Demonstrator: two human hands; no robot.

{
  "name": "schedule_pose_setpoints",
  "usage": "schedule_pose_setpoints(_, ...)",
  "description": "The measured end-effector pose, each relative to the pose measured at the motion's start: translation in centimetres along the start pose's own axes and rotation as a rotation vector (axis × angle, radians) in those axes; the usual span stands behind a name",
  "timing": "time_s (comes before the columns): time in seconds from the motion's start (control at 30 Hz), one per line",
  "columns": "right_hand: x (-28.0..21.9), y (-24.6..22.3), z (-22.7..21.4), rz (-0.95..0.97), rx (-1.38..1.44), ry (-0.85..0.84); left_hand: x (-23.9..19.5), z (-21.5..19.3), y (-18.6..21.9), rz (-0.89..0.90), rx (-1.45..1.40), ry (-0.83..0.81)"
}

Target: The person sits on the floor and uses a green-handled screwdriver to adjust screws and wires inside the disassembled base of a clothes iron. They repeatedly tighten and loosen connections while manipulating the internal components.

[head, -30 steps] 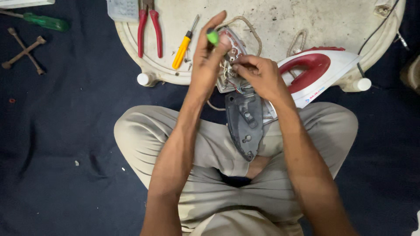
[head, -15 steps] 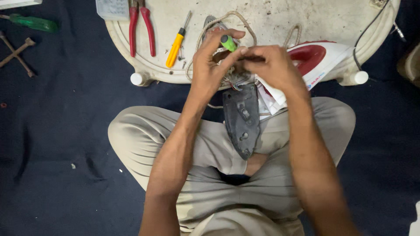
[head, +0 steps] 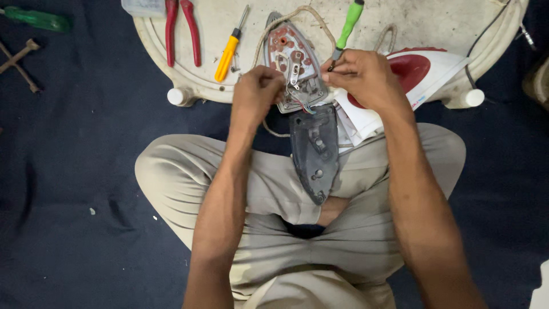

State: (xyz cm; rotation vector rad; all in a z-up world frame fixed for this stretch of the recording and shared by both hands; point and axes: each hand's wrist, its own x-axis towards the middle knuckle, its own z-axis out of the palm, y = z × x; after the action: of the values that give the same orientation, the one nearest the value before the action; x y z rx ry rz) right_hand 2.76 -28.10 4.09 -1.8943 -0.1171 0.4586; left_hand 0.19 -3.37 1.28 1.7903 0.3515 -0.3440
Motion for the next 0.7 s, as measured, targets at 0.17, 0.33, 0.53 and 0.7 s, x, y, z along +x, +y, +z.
schedule_pose_setpoints(0.17,0.3,0.3,0.2,0.017,0.038,-0.028,-1.4,2.8,0.3,0.52,0.381,0.003)
schedule_pose_setpoints(0.33,0.1,0.3,0.2,-0.042,-0.041,0.017,-1.6,4.8,0.6,0.709,0.659,0.078)
schedule_pose_setpoints(0.53,-0.2,-0.7,0.4,-0.01,-0.071,0.065,-1.4,5.1,0.0,0.729,0.682,0.138)
schedule_pose_setpoints(0.7,-0.3,-1.3,0.4,-0.03,-0.021,0.082,-1.8,6.2,-0.5,0.743,0.844,0.196)
